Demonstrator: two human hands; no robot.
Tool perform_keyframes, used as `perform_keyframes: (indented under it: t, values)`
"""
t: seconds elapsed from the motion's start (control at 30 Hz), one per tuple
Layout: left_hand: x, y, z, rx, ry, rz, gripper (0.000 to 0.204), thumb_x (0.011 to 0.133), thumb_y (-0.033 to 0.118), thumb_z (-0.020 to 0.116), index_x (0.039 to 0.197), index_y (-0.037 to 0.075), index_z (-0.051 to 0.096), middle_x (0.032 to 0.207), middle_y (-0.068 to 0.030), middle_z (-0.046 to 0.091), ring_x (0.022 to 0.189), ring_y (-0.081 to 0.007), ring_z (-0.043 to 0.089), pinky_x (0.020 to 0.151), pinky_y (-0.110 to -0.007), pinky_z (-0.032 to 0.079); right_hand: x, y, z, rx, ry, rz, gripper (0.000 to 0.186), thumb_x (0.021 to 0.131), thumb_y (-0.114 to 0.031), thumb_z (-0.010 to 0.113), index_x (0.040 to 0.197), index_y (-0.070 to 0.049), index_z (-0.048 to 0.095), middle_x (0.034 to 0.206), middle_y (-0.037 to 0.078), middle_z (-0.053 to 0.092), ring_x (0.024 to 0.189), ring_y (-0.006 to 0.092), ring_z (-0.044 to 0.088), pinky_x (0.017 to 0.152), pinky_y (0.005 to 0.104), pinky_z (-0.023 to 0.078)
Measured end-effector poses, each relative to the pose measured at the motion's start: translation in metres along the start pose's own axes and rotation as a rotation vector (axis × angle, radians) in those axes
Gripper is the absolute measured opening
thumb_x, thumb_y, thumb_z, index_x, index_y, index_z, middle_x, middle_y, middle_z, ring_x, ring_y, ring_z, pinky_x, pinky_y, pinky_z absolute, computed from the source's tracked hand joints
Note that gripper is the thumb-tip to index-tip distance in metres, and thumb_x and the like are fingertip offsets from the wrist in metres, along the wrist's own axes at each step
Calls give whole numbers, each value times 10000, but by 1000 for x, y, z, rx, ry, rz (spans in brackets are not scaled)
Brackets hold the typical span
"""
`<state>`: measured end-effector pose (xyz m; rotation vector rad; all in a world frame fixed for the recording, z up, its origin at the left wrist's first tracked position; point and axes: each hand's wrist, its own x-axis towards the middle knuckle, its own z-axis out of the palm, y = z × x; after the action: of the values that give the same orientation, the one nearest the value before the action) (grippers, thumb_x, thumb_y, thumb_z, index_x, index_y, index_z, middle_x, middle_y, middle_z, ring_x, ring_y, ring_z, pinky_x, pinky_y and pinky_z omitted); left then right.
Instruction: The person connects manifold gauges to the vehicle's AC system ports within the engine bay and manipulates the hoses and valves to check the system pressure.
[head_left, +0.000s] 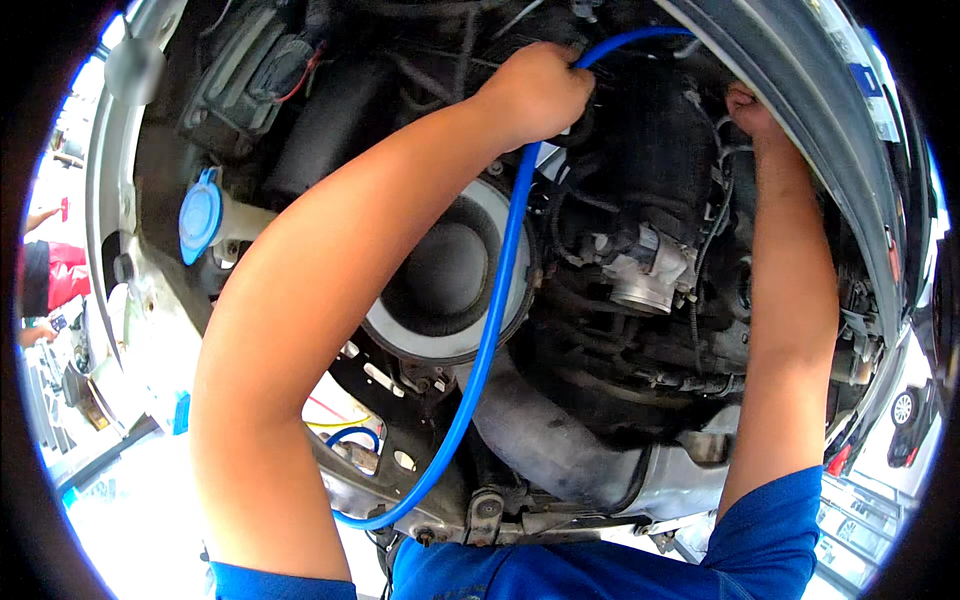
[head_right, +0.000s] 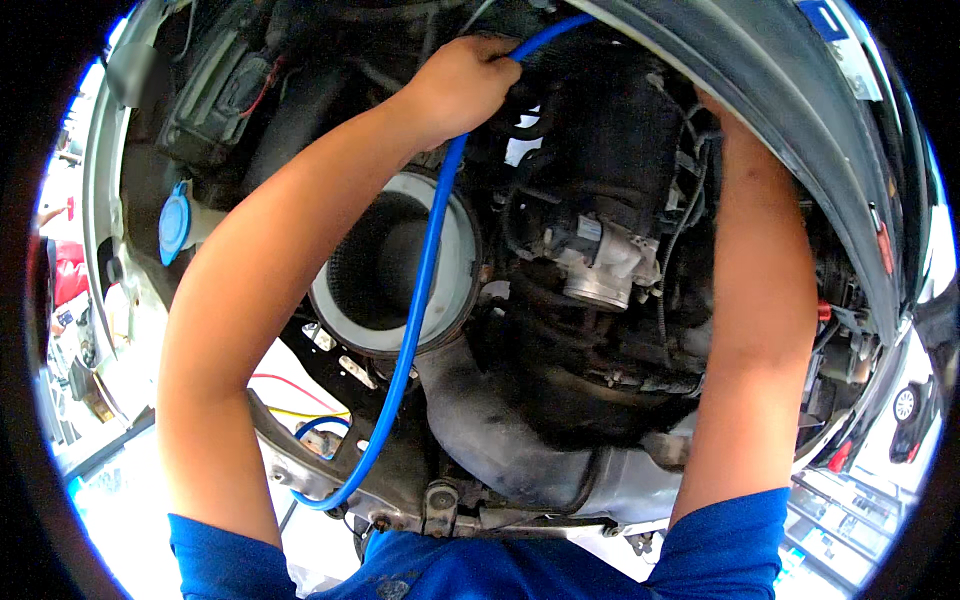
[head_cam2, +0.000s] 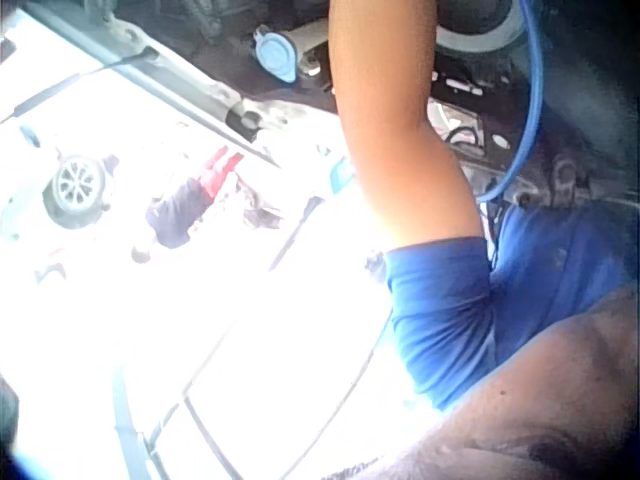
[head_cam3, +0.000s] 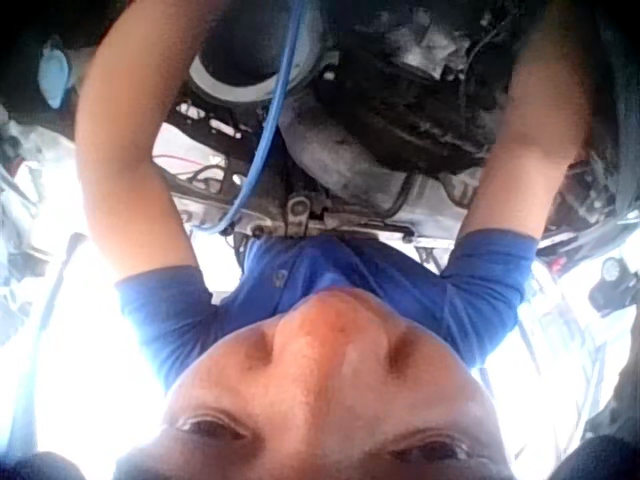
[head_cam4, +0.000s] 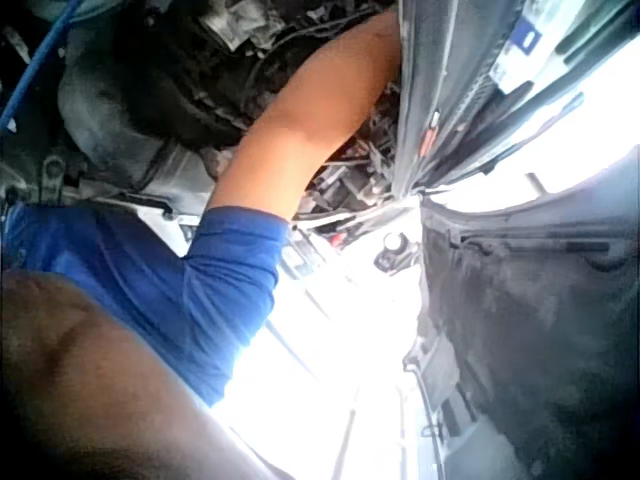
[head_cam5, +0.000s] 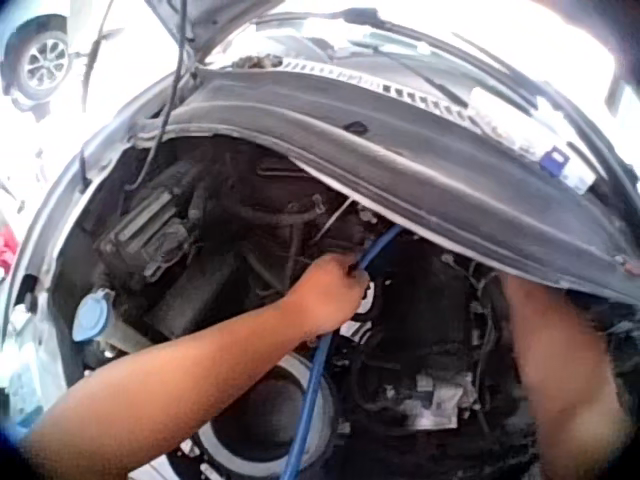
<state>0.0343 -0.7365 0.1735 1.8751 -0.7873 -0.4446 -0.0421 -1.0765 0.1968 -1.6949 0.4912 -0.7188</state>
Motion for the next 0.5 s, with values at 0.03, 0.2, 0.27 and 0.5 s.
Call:
perform_keyframes:
  t: [0.03,0.2,0.27,0.5]
  values:
    - [-2,1,0,20,7,21,311,808,203,483,937,-52,604,757,-243,616,733,-350,627,685,-416,493,2,-3,1,73,9,-4,221,849,-335,562,956,-141,571,793,59,547,700,185,506,565,304,356]
    - [-3,9,-1,-125,-62,-96,376,862,188,491,1180,1,564,625,-47,542,544,-120,497,523,-297,417,8,-6,13,269,16,16,229,859,-352,556,947,-142,561,750,50,537,651,166,495,515,287,339]
    - [2,4,2,-96,-47,-71,394,864,195,495,1202,-1,546,620,-35,533,540,-109,493,511,-286,412,7,-7,15,314,25,37,232,862,-359,554,944,-142,557,733,47,533,632,159,490,495,280,333]
    - [-9,10,-2,-130,-15,-42,382,843,199,519,1169,3,562,615,-42,517,530,-113,482,495,-280,390,-13,3,11,440,9,153,247,876,-384,545,932,-143,542,673,35,519,563,132,474,425,256,309]
